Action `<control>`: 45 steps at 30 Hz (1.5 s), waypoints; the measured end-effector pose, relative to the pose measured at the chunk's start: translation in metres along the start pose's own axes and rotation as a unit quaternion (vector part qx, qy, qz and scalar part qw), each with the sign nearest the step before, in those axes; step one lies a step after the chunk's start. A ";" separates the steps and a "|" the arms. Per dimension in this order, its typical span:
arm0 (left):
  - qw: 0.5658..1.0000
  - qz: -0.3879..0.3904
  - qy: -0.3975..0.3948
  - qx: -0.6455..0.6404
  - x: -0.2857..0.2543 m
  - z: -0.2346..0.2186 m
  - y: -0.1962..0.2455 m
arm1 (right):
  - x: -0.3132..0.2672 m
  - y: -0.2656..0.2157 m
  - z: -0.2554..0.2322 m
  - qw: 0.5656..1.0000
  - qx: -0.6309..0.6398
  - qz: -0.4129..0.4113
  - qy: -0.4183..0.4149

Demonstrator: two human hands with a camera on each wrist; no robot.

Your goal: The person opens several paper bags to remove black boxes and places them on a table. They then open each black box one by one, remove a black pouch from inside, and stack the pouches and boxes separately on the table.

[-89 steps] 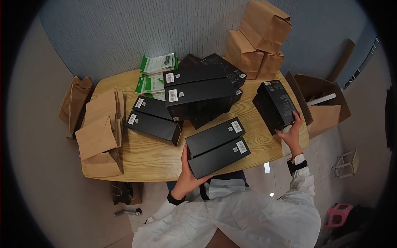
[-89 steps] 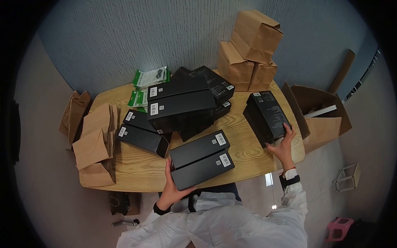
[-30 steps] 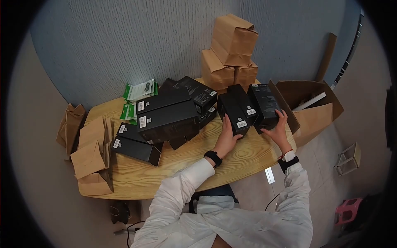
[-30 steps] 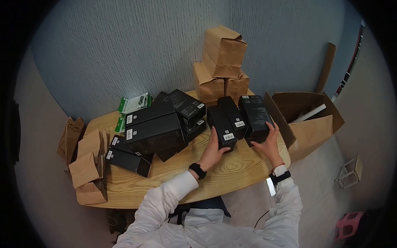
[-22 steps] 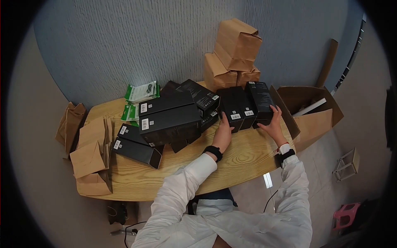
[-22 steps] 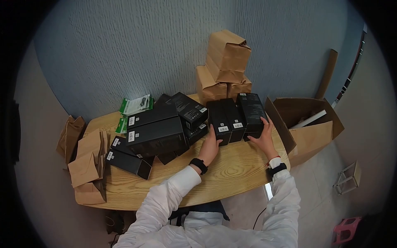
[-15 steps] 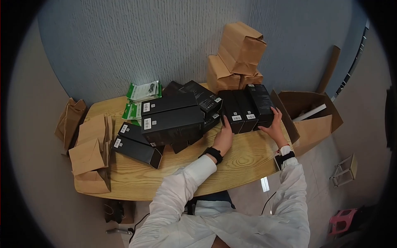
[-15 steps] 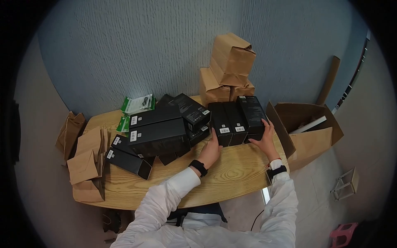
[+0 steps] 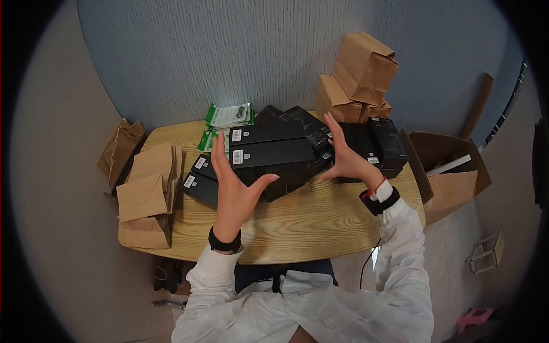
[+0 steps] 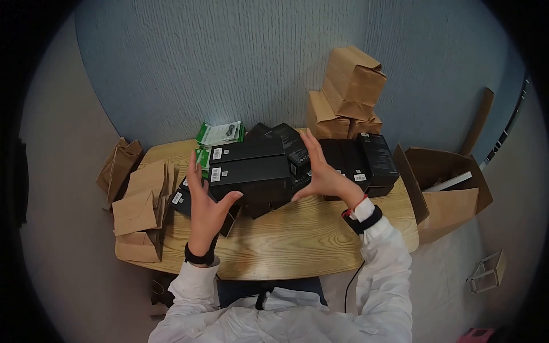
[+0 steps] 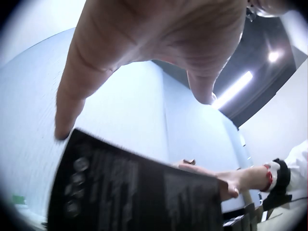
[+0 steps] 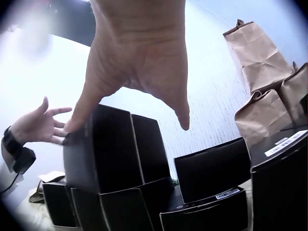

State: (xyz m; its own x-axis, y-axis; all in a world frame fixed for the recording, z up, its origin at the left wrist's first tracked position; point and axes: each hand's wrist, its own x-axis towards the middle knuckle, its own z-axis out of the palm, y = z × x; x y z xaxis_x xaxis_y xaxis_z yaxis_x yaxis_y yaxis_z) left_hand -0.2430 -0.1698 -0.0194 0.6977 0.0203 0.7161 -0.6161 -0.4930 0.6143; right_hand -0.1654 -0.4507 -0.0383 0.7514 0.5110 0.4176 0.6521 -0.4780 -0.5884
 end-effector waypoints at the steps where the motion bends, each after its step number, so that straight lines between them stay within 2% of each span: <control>1: 0.999 -0.043 -0.014 0.023 0.000 -0.003 -0.006 | 0.013 0.008 0.004 1.000 0.002 -0.003 0.001; 3: 0.992 -0.114 -0.045 0.038 -0.005 -0.003 -0.027 | 0.036 0.020 0.008 0.997 0.027 -0.030 -0.061; 4: 0.991 -0.124 -0.054 0.014 -0.009 0.000 -0.039 | 0.043 0.024 0.009 0.988 0.114 0.015 -0.104; 5: 0.989 -0.133 -0.063 -0.010 -0.014 0.004 -0.052 | 0.047 0.030 0.013 0.988 0.113 0.012 -0.102; 7: 0.994 -0.102 -0.048 0.009 -0.018 0.011 -0.065 | 0.054 0.036 0.018 0.972 0.175 0.028 -0.154; 9: 0.990 -0.126 0.020 -0.053 -0.016 0.015 -0.062 | 0.053 0.035 0.020 0.973 0.170 0.028 -0.155; 10: 0.990 -0.125 0.020 -0.056 -0.015 0.016 -0.066 | 0.051 0.031 0.022 0.973 0.168 0.029 -0.156; 12: 0.981 -0.186 0.005 -0.059 -0.014 0.017 -0.079 | 0.044 0.021 0.028 0.977 0.162 0.031 -0.132; 15: 0.973 -0.227 -0.025 -0.038 -0.011 0.014 -0.079 | 0.034 0.014 0.036 0.980 0.159 0.037 -0.111; 17: 0.973 -0.224 -0.035 -0.039 -0.010 0.012 -0.083 | 0.027 0.012 0.043 0.995 0.088 -0.016 -0.051; 19: 0.973 -0.224 -0.044 -0.040 -0.012 0.012 -0.083 | 0.020 0.007 0.046 0.996 0.082 -0.002 -0.039; 22: 0.972 -0.225 -0.031 -0.065 -0.019 0.016 -0.073 | 0.010 -0.002 0.052 0.997 0.069 0.019 -0.009; 24: 0.975 -0.215 0.056 -0.012 -0.031 0.025 -0.065 | 0.004 -0.009 0.057 0.998 0.061 0.024 0.008; 26: 0.968 -0.239 0.048 -0.062 -0.049 0.033 -0.056 | -0.002 -0.014 0.060 0.999 0.034 0.016 0.030; 28: 0.952 -0.258 0.036 -0.164 -0.066 0.045 -0.042 | -0.005 -0.003 0.062 0.998 0.067 0.000 0.005; 29: 0.952 -0.257 0.038 -0.163 -0.070 0.051 -0.042 | -0.003 0.001 0.063 0.977 0.215 0.005 -0.004; 30: 0.945 -0.252 0.034 -0.206 -0.075 0.057 -0.043 | -0.003 0.003 0.064 0.933 0.359 0.011 -0.014; 31: 0.936 -0.247 0.029 -0.249 -0.076 0.059 -0.039 | 0.001 -0.001 0.061 0.903 0.422 0.085 0.009; 32: 0.962 -0.234 0.005 -0.139 -0.074 0.061 -0.035 | 0.006 -0.001 0.061 0.902 0.422 0.087 0.008; 33: 0.962 -0.236 0.004 -0.139 -0.076 0.061 -0.031 | 0.012 -0.001 0.060 0.909 0.408 0.078 -0.025; 35: 0.970 -0.191 0.000 -0.150 -0.074 0.061 -0.023 | 0.017 -0.006 0.057 0.909 0.404 0.062 -0.084; 38: 0.982 -0.166 -0.044 -0.081 -0.078 0.056 0.007 | 0.010 -0.007 0.058 0.928 0.356 0.048 -0.099; 40: 0.987 -0.146 -0.027 -0.060 -0.085 0.060 -0.008 | 0.005 0.003 0.059 0.934 0.348 0.014 -0.085; 42: 0.990 -0.128 0.011 -0.057 -0.086 0.057 -0.018 | 0.001 0.012 0.052 0.928 0.357 0.074 -0.083; 43: 0.990 -0.127 0.010 -0.058 -0.085 0.055 -0.020 | 0.002 0.013 0.054 0.928 0.355 0.074 -0.082; 45: 0.988 -0.138 0.011 -0.070 -0.085 0.054 -0.022 | 0.003 0.012 0.064 0.896 0.429 0.107 -0.033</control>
State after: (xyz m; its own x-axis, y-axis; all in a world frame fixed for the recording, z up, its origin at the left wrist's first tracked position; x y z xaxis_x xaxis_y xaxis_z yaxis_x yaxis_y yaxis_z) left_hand -0.2693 -0.2075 -0.1118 0.8392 0.1575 0.5205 -0.4486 -0.3403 0.8264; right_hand -0.1620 -0.4096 -0.0887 0.8236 0.5283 0.2066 0.1551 0.1407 -0.9778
